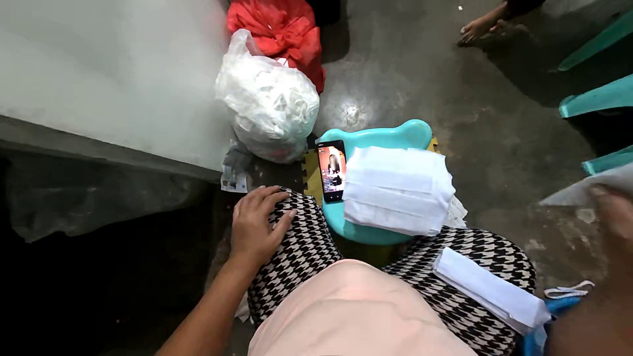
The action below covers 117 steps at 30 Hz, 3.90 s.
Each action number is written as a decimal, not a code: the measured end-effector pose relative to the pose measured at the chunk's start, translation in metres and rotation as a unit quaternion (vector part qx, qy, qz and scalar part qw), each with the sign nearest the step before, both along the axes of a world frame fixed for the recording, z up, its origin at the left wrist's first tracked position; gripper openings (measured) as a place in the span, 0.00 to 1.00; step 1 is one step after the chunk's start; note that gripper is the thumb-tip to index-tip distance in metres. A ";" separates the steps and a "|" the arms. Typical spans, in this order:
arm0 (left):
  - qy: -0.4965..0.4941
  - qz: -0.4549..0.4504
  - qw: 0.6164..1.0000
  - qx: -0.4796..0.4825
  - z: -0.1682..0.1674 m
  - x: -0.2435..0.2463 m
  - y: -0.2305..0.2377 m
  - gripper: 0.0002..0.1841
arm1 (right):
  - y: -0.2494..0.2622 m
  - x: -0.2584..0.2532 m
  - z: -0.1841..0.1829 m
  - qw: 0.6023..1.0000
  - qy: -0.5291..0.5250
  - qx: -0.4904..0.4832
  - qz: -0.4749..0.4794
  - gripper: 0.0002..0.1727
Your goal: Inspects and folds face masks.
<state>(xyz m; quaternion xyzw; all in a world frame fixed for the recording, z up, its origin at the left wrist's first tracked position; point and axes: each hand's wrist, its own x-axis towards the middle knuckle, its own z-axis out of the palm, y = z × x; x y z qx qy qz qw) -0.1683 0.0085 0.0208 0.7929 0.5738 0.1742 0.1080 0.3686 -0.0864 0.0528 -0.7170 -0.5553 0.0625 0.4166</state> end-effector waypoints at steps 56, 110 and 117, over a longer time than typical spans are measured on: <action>-0.095 0.001 0.995 0.040 -0.006 -0.029 -0.019 0.20 | 0.080 -0.177 0.006 0.978 -0.170 -0.060 0.105 0.14; -0.103 0.006 0.994 0.031 -0.005 -0.027 -0.017 0.20 | 0.142 -0.195 -0.026 0.914 -0.285 -0.214 0.195 0.14; -0.102 -0.004 0.994 0.034 -0.005 -0.028 -0.016 0.21 | 0.152 -0.190 -0.013 0.931 -0.269 -0.188 0.162 0.12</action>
